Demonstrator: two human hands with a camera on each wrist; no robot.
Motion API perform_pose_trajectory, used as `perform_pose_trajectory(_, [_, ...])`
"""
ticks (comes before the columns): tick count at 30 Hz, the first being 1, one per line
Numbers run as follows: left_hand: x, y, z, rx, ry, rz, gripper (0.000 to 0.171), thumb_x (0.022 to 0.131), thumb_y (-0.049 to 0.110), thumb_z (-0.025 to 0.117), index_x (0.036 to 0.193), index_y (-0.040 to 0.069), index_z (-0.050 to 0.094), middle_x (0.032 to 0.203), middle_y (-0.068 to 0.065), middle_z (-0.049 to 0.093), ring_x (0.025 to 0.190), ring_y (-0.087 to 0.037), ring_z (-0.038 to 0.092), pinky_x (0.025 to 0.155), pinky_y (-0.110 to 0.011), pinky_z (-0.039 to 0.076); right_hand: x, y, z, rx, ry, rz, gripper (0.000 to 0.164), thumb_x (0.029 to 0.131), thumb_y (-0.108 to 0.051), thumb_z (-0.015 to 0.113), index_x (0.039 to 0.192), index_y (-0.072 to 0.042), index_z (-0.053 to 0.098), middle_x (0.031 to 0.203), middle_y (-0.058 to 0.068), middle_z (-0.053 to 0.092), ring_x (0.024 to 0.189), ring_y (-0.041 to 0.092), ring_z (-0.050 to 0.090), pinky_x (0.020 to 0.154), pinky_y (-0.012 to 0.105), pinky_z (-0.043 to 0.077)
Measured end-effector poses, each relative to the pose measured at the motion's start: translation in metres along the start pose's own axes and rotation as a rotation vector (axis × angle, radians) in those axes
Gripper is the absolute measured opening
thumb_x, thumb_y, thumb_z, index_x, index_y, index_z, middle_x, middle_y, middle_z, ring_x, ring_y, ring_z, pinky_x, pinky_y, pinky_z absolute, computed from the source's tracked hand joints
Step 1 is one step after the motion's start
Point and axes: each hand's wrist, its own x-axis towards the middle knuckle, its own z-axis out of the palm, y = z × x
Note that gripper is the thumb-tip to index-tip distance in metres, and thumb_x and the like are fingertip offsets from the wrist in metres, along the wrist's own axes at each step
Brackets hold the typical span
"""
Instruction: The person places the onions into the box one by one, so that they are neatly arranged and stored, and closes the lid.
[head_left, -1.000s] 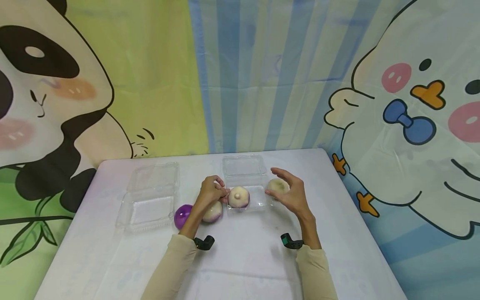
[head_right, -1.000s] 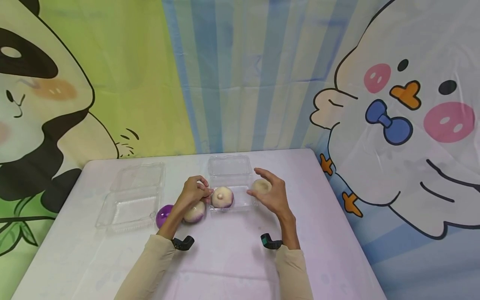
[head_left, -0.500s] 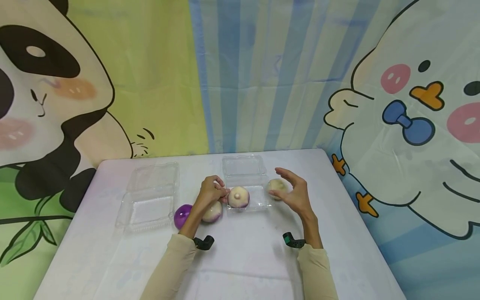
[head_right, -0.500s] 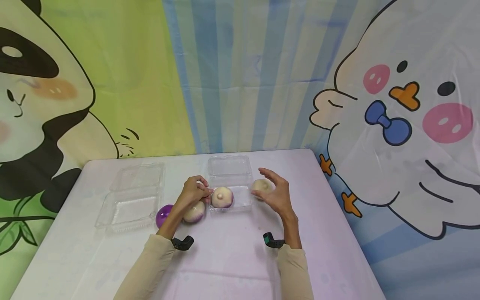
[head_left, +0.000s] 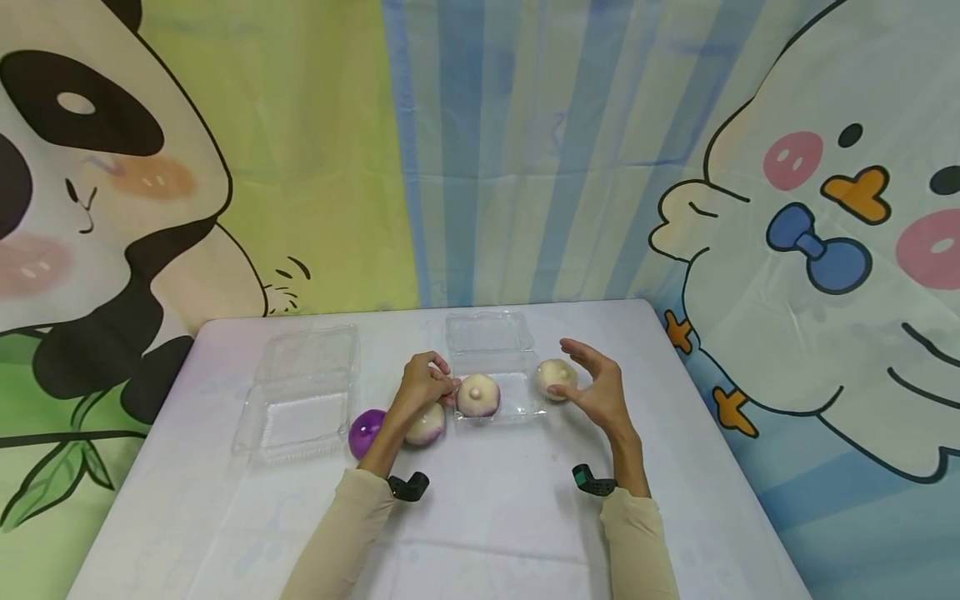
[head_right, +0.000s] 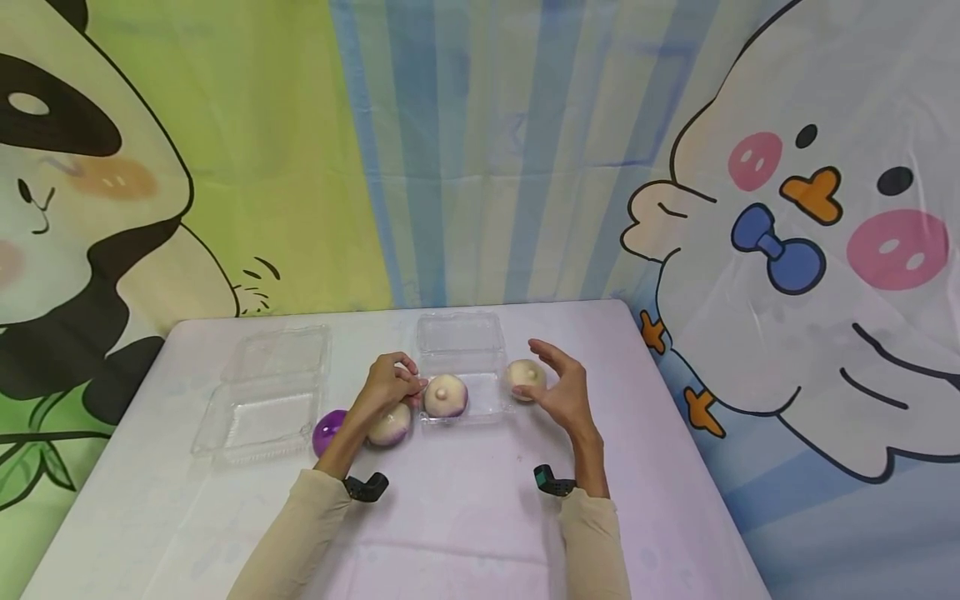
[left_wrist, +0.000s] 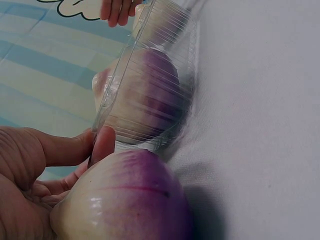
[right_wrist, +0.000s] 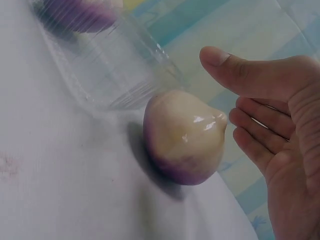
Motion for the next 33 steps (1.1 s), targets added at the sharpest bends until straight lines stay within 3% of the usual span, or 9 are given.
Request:
perform_pose_trajectory(15, [0.001,-0.002,0.001,-0.025,-0.005,-0.011,0.026,0.091,-0.013,0.079,0.108,-0.011,0.059,0.072,-0.012,0.069,0.050,-0.016,0.067,0.050,-0.027,0.061,-0.008,0.018,-0.005,-0.048,-0.036,0.103,0.092,0.072,-0.008,0.103,0.153,-0.005,0.060,0.158,0.021,0.061,0.149,0.043,0.055,0.131,0.059,0.039])
perform_pose_trajectory(22, [0.000,-0.001,0.000,-0.020,-0.009,-0.005,0.026,0.091,-0.012,0.079,0.108,-0.012,0.059,0.072,-0.013,0.067,0.048,-0.015,0.067,0.050,-0.027,0.061,-0.011,0.030,-0.003,-0.030,-0.057,0.100,0.091,0.073,-0.004,0.102,0.153,0.001,0.058,0.156,0.026,0.061,0.147,0.049,0.056,0.129,0.066,0.037])
perform_pose_trajectory(33, [-0.001,0.000,0.000,-0.007,0.000,0.008,0.025,0.091,-0.012,0.079,0.107,-0.012,0.060,0.072,-0.013,0.069,0.049,-0.015,0.067,0.050,-0.027,0.061,-0.012,0.036,0.001,-0.022,-0.060,0.111,0.088,0.073,0.000,0.101,0.151,0.002,0.060,0.154,0.026,0.062,0.148,0.047,0.057,0.129,0.061,0.039])
